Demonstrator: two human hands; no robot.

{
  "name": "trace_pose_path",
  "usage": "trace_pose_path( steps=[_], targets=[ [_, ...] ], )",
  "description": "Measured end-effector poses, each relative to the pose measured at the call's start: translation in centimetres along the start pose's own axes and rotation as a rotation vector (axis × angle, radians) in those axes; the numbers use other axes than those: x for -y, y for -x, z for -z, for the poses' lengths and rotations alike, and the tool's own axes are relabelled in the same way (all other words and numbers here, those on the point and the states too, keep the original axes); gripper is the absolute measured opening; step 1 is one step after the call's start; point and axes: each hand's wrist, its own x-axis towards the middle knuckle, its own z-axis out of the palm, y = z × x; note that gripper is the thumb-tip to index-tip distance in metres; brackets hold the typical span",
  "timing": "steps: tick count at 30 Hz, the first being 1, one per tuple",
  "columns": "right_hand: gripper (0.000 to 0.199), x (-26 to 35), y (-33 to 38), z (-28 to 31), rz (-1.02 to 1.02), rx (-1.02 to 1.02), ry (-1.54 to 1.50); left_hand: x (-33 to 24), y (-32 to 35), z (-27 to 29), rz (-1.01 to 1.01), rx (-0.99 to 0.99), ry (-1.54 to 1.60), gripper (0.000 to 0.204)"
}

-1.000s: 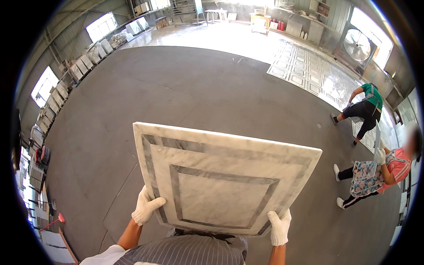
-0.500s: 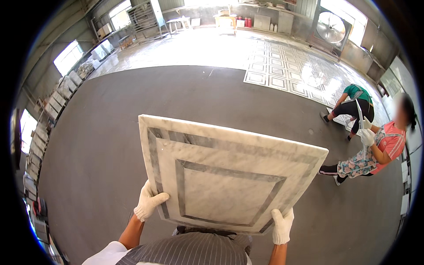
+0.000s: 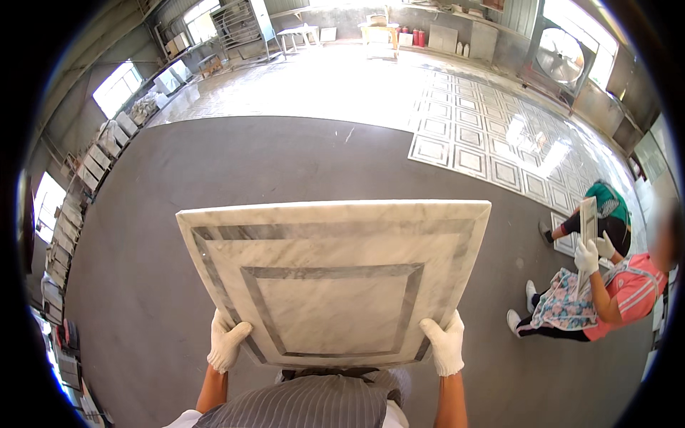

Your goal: The person picks up square tiles from a stack, walks to an open floor area, and places them one by one to form a pattern. They repeat this process multiple times, carrying tiles from the stack to the floor and aligning them with previously placed tiles.

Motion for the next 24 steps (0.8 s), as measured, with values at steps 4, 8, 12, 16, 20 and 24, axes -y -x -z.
trace_pose_path(
  steps=[4, 8, 12, 16, 20, 24],
  targets=[
    [0.042, 1.2, -7.6, -1.6, -0.029, 0.015, 0.036, -1.9, -7.0, -2.4, 0.006, -0.017, -0.007, 0.051],
    [0.042, 2.0, -15.2, -4.2, 0.007, -0.049, 0.015, -3.3, -17.3, -4.4, 0.016, 0.051, -0.084, 0.05],
    [0.045, 2.0, -24.5, -7.8, 0.054, -0.143, -0.036, -5.6, -30.3, -7.2, -0.033, 0.122, -0.026, 0.052],
    [0.046, 2.6, -31.1, -9.7, 0.063, -0.259, -0.01, -7.0, -40.7, -10.2, 0.006, 0.227, -0.012, 0.058],
    [0.045, 2.6, -37.8, -11.5, 0.055, -0.325, -0.045, -7.9, -49.2, -13.0, -0.017, 0.265, -0.029, 0.053],
    [0.044, 4.2, -46.8, -13.3, 0.07, -0.279, -0.057, -9.3, -56.9, -16.1, -0.022, 0.191, -0.066, 0.043]
  ],
)
